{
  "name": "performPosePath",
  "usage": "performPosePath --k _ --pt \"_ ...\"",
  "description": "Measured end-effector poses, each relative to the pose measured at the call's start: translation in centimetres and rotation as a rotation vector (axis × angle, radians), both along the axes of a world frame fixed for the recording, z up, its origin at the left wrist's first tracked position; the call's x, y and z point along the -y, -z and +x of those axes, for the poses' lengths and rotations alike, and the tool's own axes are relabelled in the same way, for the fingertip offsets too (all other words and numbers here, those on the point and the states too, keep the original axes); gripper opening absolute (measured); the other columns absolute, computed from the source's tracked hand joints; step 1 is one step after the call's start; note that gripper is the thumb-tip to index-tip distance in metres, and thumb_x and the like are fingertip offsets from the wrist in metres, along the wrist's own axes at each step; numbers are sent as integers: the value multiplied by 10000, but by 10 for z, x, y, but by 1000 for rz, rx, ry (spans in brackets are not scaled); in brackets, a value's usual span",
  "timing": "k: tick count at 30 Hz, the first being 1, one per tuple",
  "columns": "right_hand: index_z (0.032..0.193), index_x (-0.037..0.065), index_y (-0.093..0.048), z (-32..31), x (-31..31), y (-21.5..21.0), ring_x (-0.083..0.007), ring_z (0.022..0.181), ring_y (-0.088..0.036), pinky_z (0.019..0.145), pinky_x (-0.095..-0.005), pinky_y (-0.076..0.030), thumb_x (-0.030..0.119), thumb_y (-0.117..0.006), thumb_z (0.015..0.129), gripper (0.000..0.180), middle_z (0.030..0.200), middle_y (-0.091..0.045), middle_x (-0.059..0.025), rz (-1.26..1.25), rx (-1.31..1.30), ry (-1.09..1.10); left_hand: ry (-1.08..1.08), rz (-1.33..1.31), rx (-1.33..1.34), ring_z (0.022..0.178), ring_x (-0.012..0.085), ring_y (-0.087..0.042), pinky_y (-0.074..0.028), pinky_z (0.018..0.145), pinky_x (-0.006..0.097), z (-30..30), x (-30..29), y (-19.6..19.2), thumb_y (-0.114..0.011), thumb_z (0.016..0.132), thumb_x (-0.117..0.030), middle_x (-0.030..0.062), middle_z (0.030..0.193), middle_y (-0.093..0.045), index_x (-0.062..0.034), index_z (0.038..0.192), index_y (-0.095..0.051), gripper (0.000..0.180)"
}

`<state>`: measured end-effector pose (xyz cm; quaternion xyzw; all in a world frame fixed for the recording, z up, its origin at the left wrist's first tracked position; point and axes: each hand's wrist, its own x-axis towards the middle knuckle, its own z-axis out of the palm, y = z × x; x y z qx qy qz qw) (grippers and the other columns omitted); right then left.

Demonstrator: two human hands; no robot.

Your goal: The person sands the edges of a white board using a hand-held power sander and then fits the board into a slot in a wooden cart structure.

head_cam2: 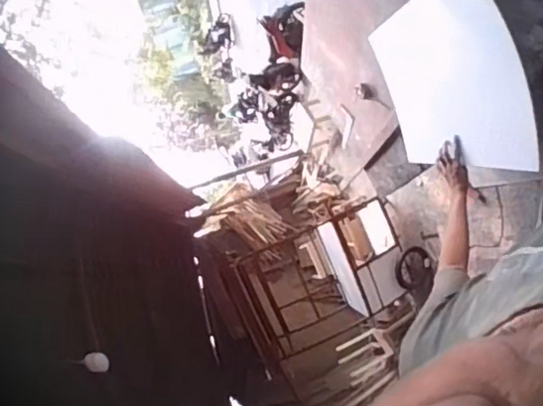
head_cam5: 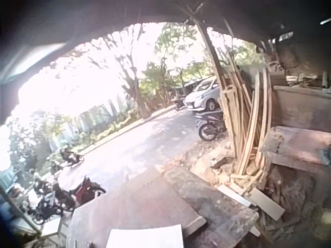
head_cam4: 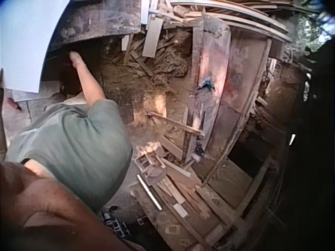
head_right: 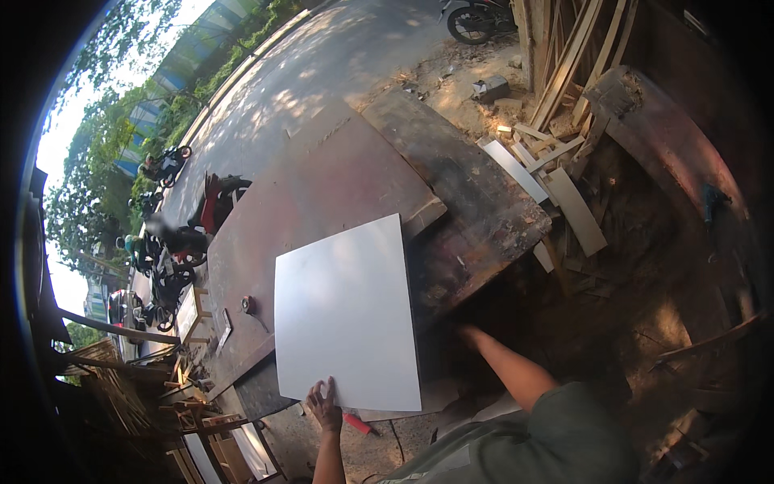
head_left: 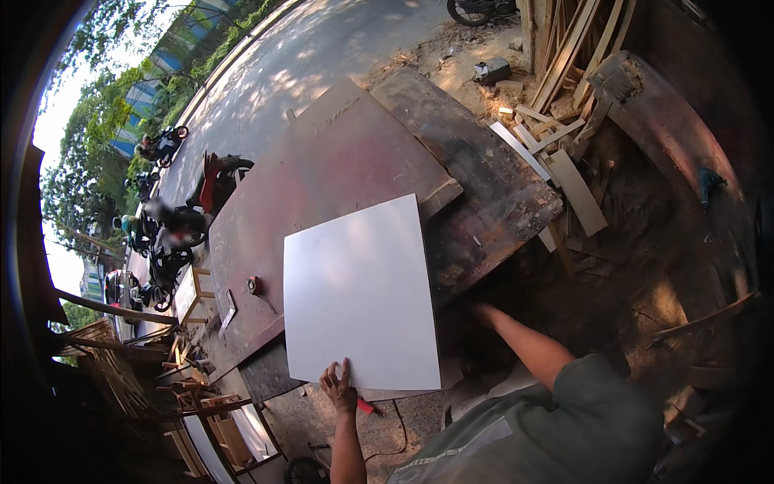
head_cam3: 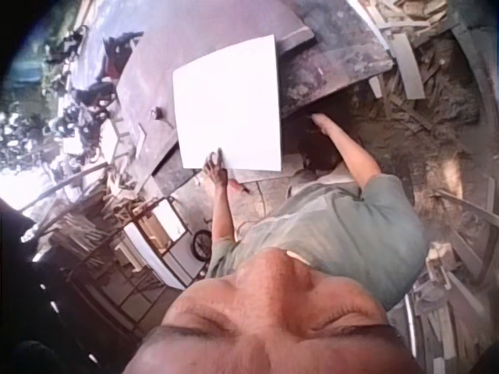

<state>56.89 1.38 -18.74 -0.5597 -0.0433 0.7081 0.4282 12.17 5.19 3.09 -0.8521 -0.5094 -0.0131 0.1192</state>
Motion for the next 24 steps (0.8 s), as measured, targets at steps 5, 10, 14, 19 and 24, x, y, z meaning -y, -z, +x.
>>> performPosePath --k 5,10,14,19,24 --pt "894 -21 -703 30 -10 -188 -209 616 -685 620 -330 -545 302 -624 968 340 750 -706 -98 152 271 -481 -282 105 97 1362 360 -393 -360 1020 555 -53 -53 39 -634 825 -21 160 1452 -428 -238 1536 -442 768" --pt "914 -29 -671 2 -109 -195 -144 634 -648 599 -330 -524 306 -667 967 339 767 -663 -80 843 1029 -284 -976 56 438 1235 362 -541 -484 883 496 -67 -82 38 -678 926 -196 237 1414 -471 -129 1485 -470 600" --pt "868 -26 -618 -46 -168 -181 -147 752 -658 626 -341 -560 366 -658 980 409 805 -629 -70 345 522 -226 -1237 -388 1520 1021 332 -678 -545 828 483 -113 -70 89 -626 977 -496 221 1139 -663 49 1377 -495 689" --pt "801 -13 -541 -92 -186 -143 -243 660 -518 643 -418 -447 271 -661 917 330 721 -576 -114 471 607 30 -1342 -807 2074 1057 302 -659 -530 900 483 -25 4 61 -479 1032 -575 191 1228 -657 63 1376 -509 726" --pt "999 3 -686 -60 -195 -145 -369 866 -634 776 -452 -522 142 -550 872 233 1014 -626 -167 681 1303 -30 -1120 -475 2018 1135 280 -634 -524 967 449 -7 -27 57 -454 1073 -477 131 1315 -628 47 1362 -531 604"
